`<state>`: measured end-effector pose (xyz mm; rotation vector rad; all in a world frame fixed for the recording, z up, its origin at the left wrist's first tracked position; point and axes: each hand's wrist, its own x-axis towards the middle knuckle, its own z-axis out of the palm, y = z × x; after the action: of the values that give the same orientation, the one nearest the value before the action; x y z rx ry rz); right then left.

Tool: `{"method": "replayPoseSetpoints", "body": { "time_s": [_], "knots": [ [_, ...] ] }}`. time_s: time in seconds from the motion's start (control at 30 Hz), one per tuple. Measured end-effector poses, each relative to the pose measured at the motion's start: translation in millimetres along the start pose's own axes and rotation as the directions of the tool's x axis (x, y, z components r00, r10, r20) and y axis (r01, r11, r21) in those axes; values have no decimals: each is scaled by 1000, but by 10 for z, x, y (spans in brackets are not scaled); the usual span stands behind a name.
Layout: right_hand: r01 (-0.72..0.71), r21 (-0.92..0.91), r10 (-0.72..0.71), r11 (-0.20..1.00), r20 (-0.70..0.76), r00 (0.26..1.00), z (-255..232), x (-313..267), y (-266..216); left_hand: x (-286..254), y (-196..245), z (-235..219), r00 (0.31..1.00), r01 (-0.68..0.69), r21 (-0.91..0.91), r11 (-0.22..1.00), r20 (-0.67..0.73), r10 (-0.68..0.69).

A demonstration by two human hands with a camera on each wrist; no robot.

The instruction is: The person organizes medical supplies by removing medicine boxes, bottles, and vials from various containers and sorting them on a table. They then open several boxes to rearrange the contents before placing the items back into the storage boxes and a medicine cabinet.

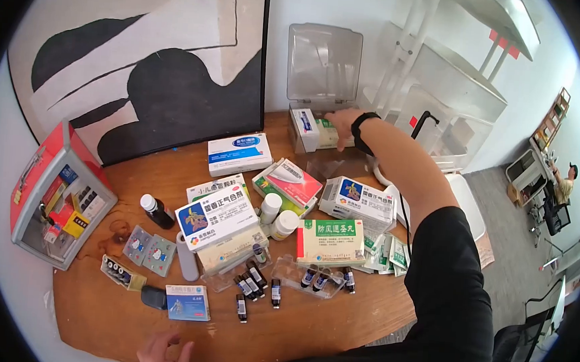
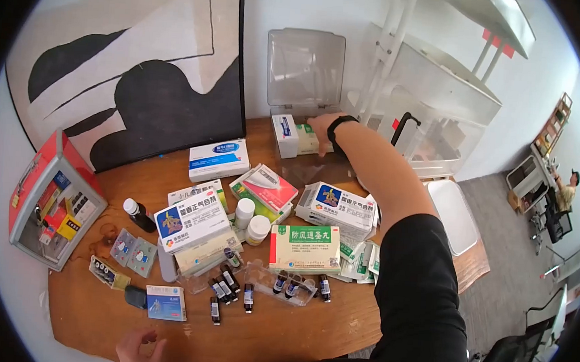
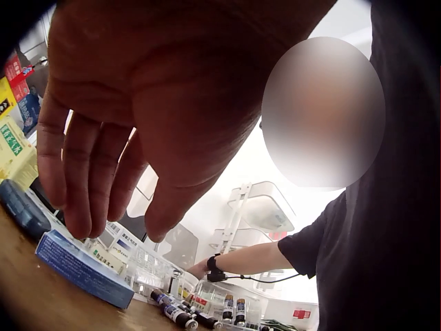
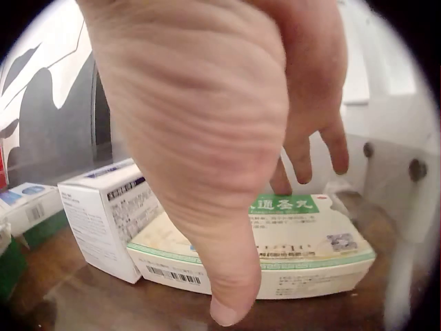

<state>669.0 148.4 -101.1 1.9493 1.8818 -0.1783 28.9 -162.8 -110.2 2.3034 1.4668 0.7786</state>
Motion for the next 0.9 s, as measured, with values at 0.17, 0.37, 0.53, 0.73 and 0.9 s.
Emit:
{"method": "replayPoseSetpoints", "body": {
  "time_s": [0.17,0.37,0.53,0.73,0.9],
  "knots": [
    [-53,-14,54,998,90,995,15,109,-63,19,79,-5,1000,-4,36,999,18,3],
    [-88,-55,74,995,-218,973,-112,-59,26,-12,150,-65,999,-45,34,998,12,45],
    [-153,40,158,987,-269,950,-665,-708,-134,-79,198,-119,999,-44,-4,999,-8,44],
    [18,128,14,992,-249,968,-902,-1742,-571,-178,162,-161,999,-23,-30,999,-37,22],
    [95,180,-71,979,-137,988,-447,-2280,-893,-197,130,-197,998,-14,-43,999,61,17]
  ]
}}
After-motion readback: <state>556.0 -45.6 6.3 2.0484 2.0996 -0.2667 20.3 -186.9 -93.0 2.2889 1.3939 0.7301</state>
